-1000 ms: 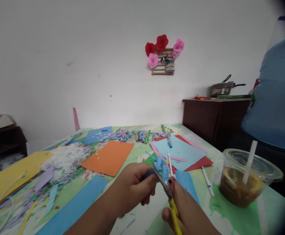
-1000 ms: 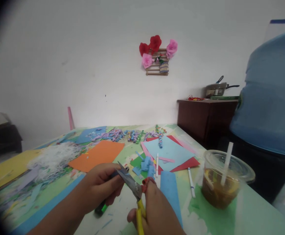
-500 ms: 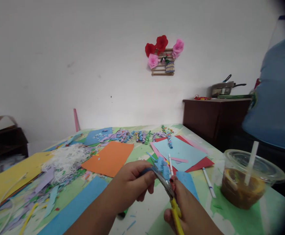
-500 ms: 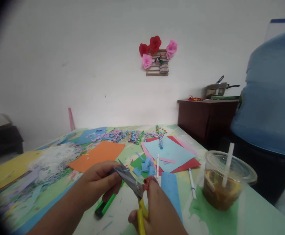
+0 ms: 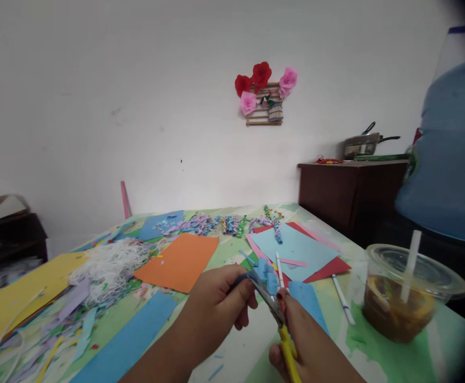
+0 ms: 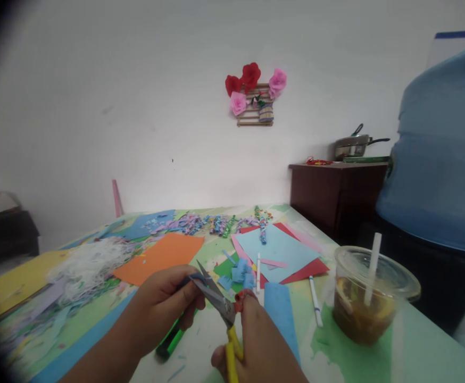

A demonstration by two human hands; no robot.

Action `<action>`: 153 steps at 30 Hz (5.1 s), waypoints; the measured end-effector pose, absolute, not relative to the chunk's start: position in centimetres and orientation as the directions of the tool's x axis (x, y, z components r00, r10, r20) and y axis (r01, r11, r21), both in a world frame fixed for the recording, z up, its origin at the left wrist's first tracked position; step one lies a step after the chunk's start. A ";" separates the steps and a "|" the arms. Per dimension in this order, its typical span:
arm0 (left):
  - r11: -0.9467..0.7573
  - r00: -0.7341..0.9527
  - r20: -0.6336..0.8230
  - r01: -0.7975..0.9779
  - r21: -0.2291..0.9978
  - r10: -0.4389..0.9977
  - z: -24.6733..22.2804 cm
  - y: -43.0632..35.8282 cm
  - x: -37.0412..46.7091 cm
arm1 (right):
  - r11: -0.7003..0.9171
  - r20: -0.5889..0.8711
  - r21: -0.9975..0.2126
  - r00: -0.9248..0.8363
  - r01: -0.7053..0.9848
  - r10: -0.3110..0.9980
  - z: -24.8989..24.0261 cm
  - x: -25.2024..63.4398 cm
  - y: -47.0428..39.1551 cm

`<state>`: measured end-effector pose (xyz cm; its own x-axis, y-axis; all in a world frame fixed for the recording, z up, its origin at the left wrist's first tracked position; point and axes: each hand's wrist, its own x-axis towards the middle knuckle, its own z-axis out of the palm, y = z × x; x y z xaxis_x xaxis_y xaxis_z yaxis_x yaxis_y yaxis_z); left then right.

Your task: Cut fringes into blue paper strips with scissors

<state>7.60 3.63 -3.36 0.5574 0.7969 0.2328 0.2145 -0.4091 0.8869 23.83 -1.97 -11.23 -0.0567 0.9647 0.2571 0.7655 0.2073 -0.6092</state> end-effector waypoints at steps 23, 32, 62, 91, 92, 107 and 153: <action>-0.343 0.609 0.152 0.211 0.915 0.778 -2.9 3.3 8.0 | 0.132 0.210 -0.642 0.007 0.755 0.978 -9.9 23.6 -2.6; -0.228 0.656 0.112 0.095 0.969 0.747 -2.8 4.4 7.4 | 0.173 0.265 -0.655 0.009 0.735 0.964 -9.9 23.9 -2.6; -0.579 0.586 0.344 0.274 0.768 0.734 -3.2 3.9 7.7 | 0.240 0.246 -0.675 -0.094 0.698 0.965 -9.9 23.3 -2.5; -0.753 0.664 0.445 0.285 0.593 0.601 -2.2 3.5 6.5 | 0.284 0.271 -0.572 -0.150 0.769 0.951 -12.4 24.4 -2.3; -0.764 0.666 0.452 0.289 0.577 0.594 -2.3 3.5 6.7 | 0.290 0.275 -0.574 -0.153 0.766 0.949 -12.4 24.2 -2.3; -0.665 0.679 0.363 0.250 0.703 0.639 -2.4 3.9 7.1 | 0.213 0.218 -0.631 -0.093 0.746 0.972 -8.7 22.6 -3.0; -0.603 0.644 0.318 0.283 0.746 0.696 -2.6 3.7 6.6 | 0.208 0.201 -0.616 -0.103 0.760 0.974 -8.4 22.2 -3.0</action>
